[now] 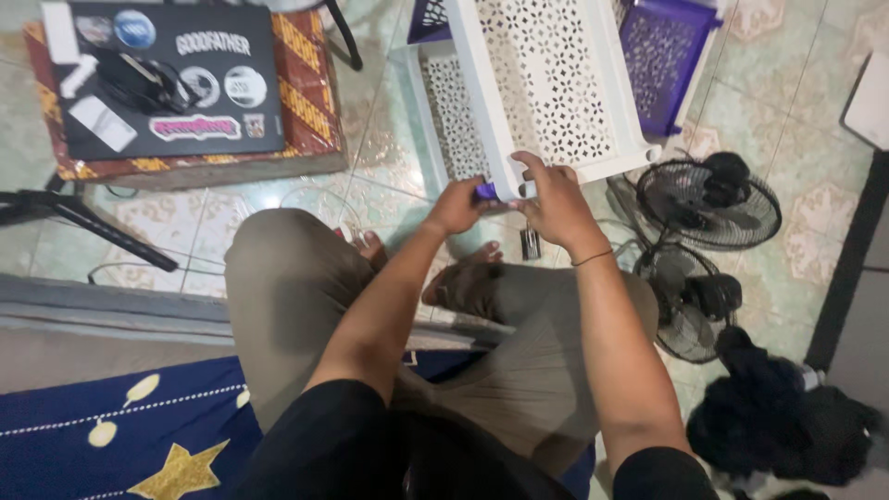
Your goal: The person assembles a plastic storage basket by snapping together purple side panels and a white base. The person repeatedly attaches and detaches the side panels to fit them into the base, handling the components by hand.
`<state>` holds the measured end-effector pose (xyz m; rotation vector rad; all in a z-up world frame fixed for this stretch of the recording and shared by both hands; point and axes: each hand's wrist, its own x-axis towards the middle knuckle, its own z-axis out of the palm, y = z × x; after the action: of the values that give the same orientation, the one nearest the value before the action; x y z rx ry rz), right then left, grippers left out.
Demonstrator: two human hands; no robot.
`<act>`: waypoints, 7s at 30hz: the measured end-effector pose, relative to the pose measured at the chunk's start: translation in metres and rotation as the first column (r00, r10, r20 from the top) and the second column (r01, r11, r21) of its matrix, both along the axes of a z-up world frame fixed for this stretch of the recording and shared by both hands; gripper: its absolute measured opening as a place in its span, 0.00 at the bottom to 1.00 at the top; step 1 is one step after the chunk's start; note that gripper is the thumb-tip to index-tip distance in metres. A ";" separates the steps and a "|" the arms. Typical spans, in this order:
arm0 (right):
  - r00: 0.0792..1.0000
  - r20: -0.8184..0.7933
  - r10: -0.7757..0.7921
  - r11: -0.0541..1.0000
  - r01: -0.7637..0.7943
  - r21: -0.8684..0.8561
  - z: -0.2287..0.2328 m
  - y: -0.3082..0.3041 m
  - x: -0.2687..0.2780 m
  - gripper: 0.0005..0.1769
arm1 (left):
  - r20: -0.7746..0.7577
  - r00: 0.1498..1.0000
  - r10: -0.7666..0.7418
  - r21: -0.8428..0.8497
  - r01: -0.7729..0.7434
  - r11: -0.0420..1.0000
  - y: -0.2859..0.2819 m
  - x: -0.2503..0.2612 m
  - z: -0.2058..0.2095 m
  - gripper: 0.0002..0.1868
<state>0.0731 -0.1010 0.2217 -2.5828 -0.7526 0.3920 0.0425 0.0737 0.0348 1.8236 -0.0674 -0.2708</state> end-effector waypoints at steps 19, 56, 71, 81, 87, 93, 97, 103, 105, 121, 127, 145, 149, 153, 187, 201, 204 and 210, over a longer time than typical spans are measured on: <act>0.976 -0.094 -0.199 0.593 0.196 0.781 0.051 0.013 0.074 0.30 | 0.438 0.899 -0.017 0.005 0.016 1.000 0.094 0.076 0.209 0.25; 0.992 -0.058 -0.116 0.660 0.120 0.741 0.048 0.039 0.068 0.25 | 0.454 0.891 0.000 -0.023 0.012 1.000 0.089 0.070 0.200 0.28; 0.773 -0.629 -0.081 0.982 0.171 0.084 0.068 -0.037 0.083 0.31 | 0.539 0.833 0.125 -0.081 -0.097 0.992 0.123 0.087 0.190 0.27; 0.906 -0.385 -0.175 0.853 0.335 0.401 0.049 -0.035 0.086 0.23 | 0.303 0.874 0.380 -0.398 -0.246 0.884 0.141 0.116 0.148 0.17; 0.975 -0.156 -0.161 0.872 0.214 0.440 0.046 -0.065 0.086 0.43 | 0.113 0.896 0.430 -0.325 -0.375 0.868 0.123 0.117 0.126 0.18; 0.903 -0.298 -0.308 0.870 0.395 0.297 0.037 -0.069 0.080 0.77 | 0.107 0.834 0.542 -0.316 -0.488 0.814 0.135 0.125 0.120 0.19; 0.903 -0.267 -0.335 0.821 0.419 0.388 0.026 -0.054 0.083 0.79 | 0.184 0.824 0.536 -0.245 -0.489 0.837 0.135 0.116 0.125 0.24; 0.920 -0.232 -0.317 0.810 0.390 0.438 0.016 -0.051 0.091 0.71 | 0.487 0.819 0.304 -0.044 -0.325 0.945 0.146 0.106 0.142 0.38; 0.910 -0.276 -0.308 0.794 0.406 0.453 0.012 -0.052 0.090 0.69 | 0.578 0.798 0.174 0.037 -0.238 0.970 0.154 0.105 0.145 0.39; 0.885 -0.344 -0.315 0.722 0.459 0.518 0.024 -0.051 0.087 0.51 | 0.140 0.890 0.434 -0.209 -0.402 0.892 0.141 0.121 0.154 0.43; 0.433 -0.760 -0.484 0.506 0.848 0.161 0.029 -0.055 0.097 0.44 | -0.107 0.741 0.662 -0.220 -0.667 0.711 0.124 0.121 0.159 0.42; 0.420 -0.838 -0.348 0.594 0.791 0.150 -0.048 -0.087 0.113 0.18 | 0.117 0.732 0.672 -0.140 -0.657 0.741 0.114 0.087 0.081 0.25; 0.466 -0.749 -0.471 0.698 0.716 0.007 -0.085 -0.071 0.116 0.21 | 0.176 0.805 0.566 -0.247 -0.521 0.817 0.118 0.086 0.036 0.25; 0.558 -0.641 -0.527 0.710 0.704 0.029 -0.135 -0.078 0.116 0.22 | -0.038 0.931 0.364 -0.015 -0.365 0.931 0.123 0.077 0.009 0.31; 0.643 -0.493 -0.586 0.793 0.579 -0.187 -0.060 -0.023 0.101 0.23 | 0.050 0.916 0.398 0.567 -0.354 0.743 0.142 0.086 0.092 0.24; 0.528 -0.582 -0.618 0.707 0.698 -0.117 -0.063 -0.027 0.103 0.33 | 0.140 0.853 0.502 0.535 -0.492 0.687 0.178 0.094 0.070 0.14; 0.482 -0.673 -0.562 0.670 0.742 -0.028 -0.061 -0.024 0.105 0.30 | 0.163 0.846 0.508 0.539 -0.508 0.672 0.181 0.096 0.068 0.12; 0.472 -0.674 -0.568 0.629 0.777 0.013 -0.085 -0.050 0.115 0.38 | 0.239 0.825 0.511 0.476 -0.559 0.679 0.184 0.098 0.066 0.12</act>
<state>0.1878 -0.1515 0.1365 -1.9877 0.4603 0.7153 0.1403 0.2573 0.1004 2.3091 0.5375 0.2454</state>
